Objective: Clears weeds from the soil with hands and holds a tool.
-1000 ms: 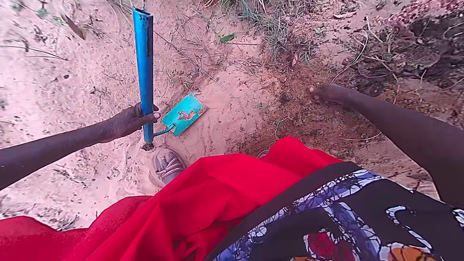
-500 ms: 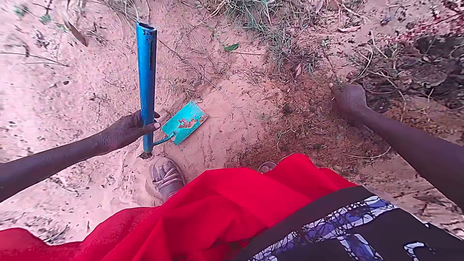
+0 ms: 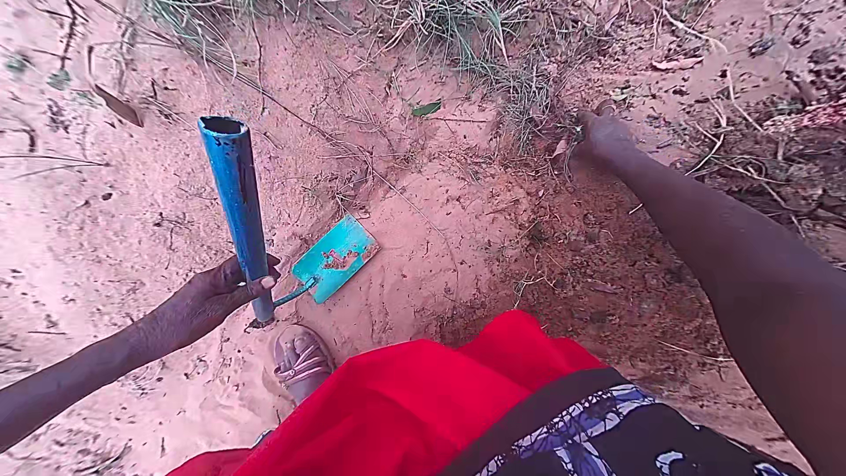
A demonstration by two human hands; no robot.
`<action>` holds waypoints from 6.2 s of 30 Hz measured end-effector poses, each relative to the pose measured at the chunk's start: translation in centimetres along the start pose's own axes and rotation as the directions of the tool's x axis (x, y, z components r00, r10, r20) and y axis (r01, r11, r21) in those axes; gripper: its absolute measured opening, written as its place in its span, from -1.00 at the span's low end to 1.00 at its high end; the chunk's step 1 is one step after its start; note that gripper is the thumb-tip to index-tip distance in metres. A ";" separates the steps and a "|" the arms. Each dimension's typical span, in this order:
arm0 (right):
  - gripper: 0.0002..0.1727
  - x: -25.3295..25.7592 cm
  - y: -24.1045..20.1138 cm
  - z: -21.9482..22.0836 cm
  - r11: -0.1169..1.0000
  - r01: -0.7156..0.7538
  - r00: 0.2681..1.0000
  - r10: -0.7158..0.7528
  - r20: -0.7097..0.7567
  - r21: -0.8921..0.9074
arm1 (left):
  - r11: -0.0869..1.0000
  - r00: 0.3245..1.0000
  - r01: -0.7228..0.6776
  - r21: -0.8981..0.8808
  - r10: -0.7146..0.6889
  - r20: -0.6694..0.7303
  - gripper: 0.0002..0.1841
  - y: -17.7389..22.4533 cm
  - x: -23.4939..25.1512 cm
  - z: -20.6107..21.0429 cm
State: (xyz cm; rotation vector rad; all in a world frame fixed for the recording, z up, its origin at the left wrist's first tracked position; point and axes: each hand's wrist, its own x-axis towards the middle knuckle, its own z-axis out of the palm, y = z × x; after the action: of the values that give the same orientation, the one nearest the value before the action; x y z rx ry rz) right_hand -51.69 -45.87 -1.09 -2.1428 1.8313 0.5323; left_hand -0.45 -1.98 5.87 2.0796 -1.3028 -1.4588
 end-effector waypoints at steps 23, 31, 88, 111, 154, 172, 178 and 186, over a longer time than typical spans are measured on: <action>-0.25 -4.4 -2.1 1.3 0.954 -0.181 0.981 0.192 -0.021 0.240 | 0.995 0.995 0.088 0.049 -0.091 0.049 -0.54 0.7 0.7 -0.7; -0.45 -17.0 1.3 2.8 0.955 0.024 0.985 -0.073 0.155 0.296 | 0.994 0.994 0.087 0.063 -0.090 0.058 -0.64 2.1 1.3 -0.4; -0.47 -19.3 -4.3 8.1 0.825 0.549 0.751 -0.418 0.510 -0.132 | 0.985 0.984 0.170 0.023 -0.171 0.047 -0.72 3.6 1.1 0.7; -0.72 -21.6 -3.3 8.3 0.915 0.359 0.824 -0.404 0.397 0.184 | 0.978 0.977 0.210 -0.018 -0.209 0.040 -0.74 3.1 1.4 0.6; -0.56 -14.7 16.0 -6.1 0.954 0.106 0.973 -0.158 -0.171 -0.281 | 0.985 0.987 0.159 -0.065 -0.156 0.036 -0.74 1.8 1.6 0.6; -0.59 -20.5 2.0 5.7 0.530 0.728 0.684 -0.602 0.412 -0.435 | 0.979 0.980 0.199 -0.052 -0.198 0.025 -0.72 2.6 1.4 0.9; -0.53 -21.1 0.5 5.5 0.637 0.609 0.789 -0.420 0.449 -0.473 | 0.978 0.979 0.205 -0.045 -0.204 0.027 -0.70 2.7 1.4 0.8; -0.73 -22.0 -1.3 4.4 0.829 0.359 0.879 -0.146 0.454 -0.428 | 0.979 0.982 0.190 -0.069 -0.188 0.034 -0.75 2.5 1.4 0.8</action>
State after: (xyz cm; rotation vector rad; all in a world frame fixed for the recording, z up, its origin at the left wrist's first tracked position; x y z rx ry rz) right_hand -53.72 -24.24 4.68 -2.3012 1.2336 1.3948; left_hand -2.33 -4.32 6.33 2.1934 -1.0694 -1.5909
